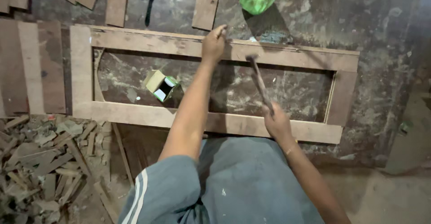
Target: The person hammers nails into a rectangular wooden frame placed on a workbench. They repeatedly pick up nails from a small box and drive them into the wood using a hammer.
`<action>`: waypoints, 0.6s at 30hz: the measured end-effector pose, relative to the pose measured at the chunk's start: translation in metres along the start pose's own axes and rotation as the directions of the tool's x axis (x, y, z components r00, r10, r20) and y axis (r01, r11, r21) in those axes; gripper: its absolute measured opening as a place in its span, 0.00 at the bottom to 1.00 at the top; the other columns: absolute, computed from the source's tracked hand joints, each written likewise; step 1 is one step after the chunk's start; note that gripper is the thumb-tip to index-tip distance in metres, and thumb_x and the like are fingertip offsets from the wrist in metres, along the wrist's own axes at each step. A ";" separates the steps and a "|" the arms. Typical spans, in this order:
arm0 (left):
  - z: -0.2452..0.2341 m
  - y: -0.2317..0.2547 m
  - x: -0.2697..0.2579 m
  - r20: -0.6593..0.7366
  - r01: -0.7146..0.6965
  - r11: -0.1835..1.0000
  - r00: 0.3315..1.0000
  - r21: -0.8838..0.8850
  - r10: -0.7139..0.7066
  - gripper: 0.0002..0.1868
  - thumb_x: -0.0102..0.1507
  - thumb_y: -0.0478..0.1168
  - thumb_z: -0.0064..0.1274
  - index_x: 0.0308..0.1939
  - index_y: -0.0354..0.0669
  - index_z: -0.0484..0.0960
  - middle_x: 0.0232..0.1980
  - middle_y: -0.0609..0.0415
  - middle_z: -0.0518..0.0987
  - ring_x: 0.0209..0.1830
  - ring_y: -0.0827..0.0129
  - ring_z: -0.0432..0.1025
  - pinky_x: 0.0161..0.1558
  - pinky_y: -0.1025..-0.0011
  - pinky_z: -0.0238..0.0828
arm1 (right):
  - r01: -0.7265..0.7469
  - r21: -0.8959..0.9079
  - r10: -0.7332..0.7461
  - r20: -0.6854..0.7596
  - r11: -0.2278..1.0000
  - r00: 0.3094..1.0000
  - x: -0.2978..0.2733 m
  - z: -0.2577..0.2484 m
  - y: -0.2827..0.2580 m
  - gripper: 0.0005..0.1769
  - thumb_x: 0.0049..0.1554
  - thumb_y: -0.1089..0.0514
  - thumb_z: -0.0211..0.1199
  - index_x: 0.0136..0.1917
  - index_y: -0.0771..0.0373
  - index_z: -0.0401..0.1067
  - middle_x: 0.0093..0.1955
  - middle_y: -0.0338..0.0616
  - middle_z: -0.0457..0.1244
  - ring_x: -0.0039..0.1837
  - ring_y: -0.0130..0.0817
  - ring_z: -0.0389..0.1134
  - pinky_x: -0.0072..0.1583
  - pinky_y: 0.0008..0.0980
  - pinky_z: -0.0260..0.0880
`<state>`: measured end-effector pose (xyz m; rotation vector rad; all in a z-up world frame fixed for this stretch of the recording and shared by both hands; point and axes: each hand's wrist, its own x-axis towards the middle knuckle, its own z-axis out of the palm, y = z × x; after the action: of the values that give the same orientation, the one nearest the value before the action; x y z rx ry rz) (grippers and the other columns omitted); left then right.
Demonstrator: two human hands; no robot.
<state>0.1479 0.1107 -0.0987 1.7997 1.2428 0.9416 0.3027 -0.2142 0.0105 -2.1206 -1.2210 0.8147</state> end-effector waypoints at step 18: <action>-0.005 -0.003 -0.001 -0.218 -0.070 0.947 0.976 -0.312 0.000 0.09 0.69 0.40 0.54 0.44 0.37 0.79 0.34 0.52 0.84 0.32 0.65 0.80 0.36 0.67 0.74 | 0.148 -0.155 -0.139 0.071 0.977 0.988 0.041 0.012 -0.039 0.15 0.67 0.50 0.58 0.54 0.65 0.72 0.46 0.60 0.67 0.48 0.62 0.69 0.48 0.52 0.68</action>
<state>0.1423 0.1118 -0.0998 1.4989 1.1135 1.3061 0.2888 -0.1591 0.0215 -2.1154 -1.4972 0.7432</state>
